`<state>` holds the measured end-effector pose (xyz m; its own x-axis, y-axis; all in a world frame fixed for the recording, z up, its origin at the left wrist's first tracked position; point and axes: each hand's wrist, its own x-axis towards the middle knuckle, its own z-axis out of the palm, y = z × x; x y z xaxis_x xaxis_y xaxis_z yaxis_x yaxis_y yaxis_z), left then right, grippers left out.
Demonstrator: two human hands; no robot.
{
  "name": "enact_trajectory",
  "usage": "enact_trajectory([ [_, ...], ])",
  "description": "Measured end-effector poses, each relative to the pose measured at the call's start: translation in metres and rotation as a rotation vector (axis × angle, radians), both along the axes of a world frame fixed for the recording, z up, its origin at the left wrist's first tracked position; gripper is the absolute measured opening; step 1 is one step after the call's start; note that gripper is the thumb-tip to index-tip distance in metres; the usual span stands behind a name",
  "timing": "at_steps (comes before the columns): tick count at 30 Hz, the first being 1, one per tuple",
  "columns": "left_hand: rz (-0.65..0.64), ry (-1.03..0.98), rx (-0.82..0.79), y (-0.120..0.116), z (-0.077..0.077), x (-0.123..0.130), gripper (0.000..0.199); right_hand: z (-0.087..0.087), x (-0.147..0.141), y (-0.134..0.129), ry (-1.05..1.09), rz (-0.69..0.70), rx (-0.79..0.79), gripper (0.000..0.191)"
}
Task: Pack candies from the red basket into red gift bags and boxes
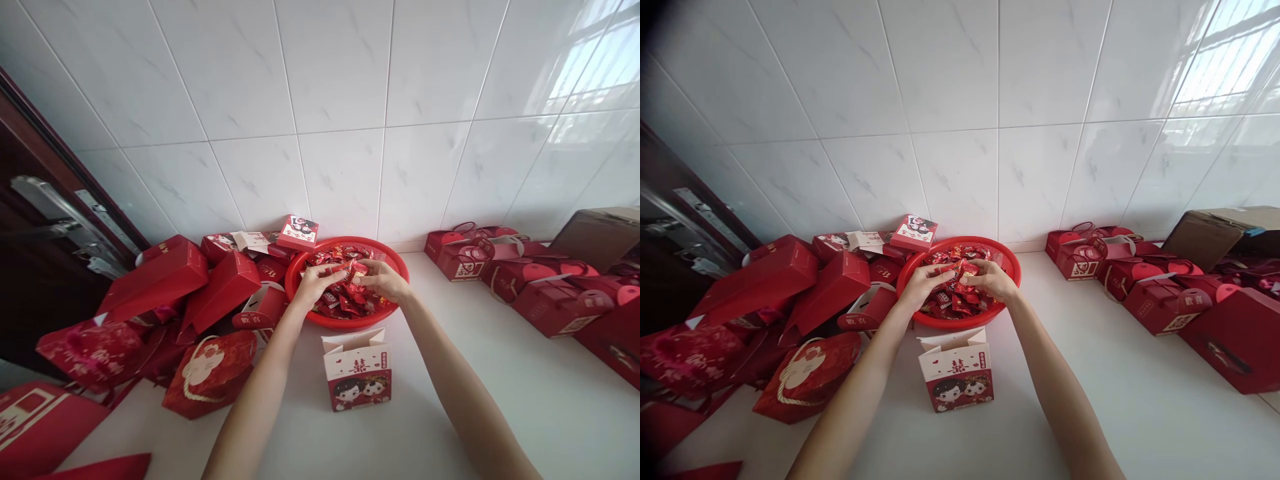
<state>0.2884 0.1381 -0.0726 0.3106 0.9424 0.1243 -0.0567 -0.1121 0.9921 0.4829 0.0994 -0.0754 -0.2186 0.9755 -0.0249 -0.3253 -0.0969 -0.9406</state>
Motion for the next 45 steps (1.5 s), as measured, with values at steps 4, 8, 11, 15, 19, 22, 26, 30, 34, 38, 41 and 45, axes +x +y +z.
enact_trajectory([
  [4, -0.046, 0.040, 0.027, 0.002, 0.000, -0.001, 0.052, 0.002, -0.001, -0.002, -0.010, -0.078, 0.023, 0.046],
  [8, 0.068, 0.360, 0.068, 0.008, -0.003, -0.002, 0.046, -0.001, 0.000, 0.001, 0.000, -0.241, 0.053, 0.049],
  [11, 0.066, 0.561, 0.118, 0.010, -0.005, -0.005, 0.030, -0.003, 0.001, 0.004, 0.006, -0.310, 0.061, 0.046],
  [15, -0.039, 0.744, 0.173, 0.007, -0.003, -0.013, 0.018, -0.002, 0.000, 0.004, 0.040, -0.320, 0.058, 0.040],
  [19, -0.249, 1.030, 0.276, 0.003, 0.004, -0.017, 0.060, 0.000, -0.002, 0.002, 0.071, -0.329, 0.076, 0.035],
  [22, -0.277, 1.144, 0.289, 0.000, 0.008, -0.016, 0.072, 0.000, -0.003, 0.003, 0.074, -0.357, 0.060, 0.035],
  [26, -0.234, 1.185, 0.283, -0.003, 0.009, -0.012, 0.070, -0.003, -0.003, 0.006, 0.107, -0.382, 0.041, 0.034],
  [30, -0.179, 1.106, 0.264, -0.002, 0.005, -0.013, 0.066, -0.005, -0.002, 0.008, 0.141, -0.404, 0.030, 0.035],
  [34, -0.104, 0.930, 0.212, 0.006, -0.005, -0.015, 0.055, -0.005, -0.001, 0.008, 0.168, -0.417, 0.012, 0.038],
  [38, 0.049, 0.650, 0.115, 0.011, -0.012, -0.018, 0.040, -0.004, 0.000, 0.007, 0.141, -0.439, -0.014, 0.037],
  [41, 0.135, 0.452, 0.096, 0.013, -0.014, -0.021, 0.027, -0.004, 0.000, 0.007, 0.131, -0.445, -0.018, 0.036],
  [45, 0.116, 0.266, 0.045, 0.012, -0.016, -0.023, 0.021, -0.003, 0.000, 0.006, 0.142, -0.418, 0.011, 0.034],
])
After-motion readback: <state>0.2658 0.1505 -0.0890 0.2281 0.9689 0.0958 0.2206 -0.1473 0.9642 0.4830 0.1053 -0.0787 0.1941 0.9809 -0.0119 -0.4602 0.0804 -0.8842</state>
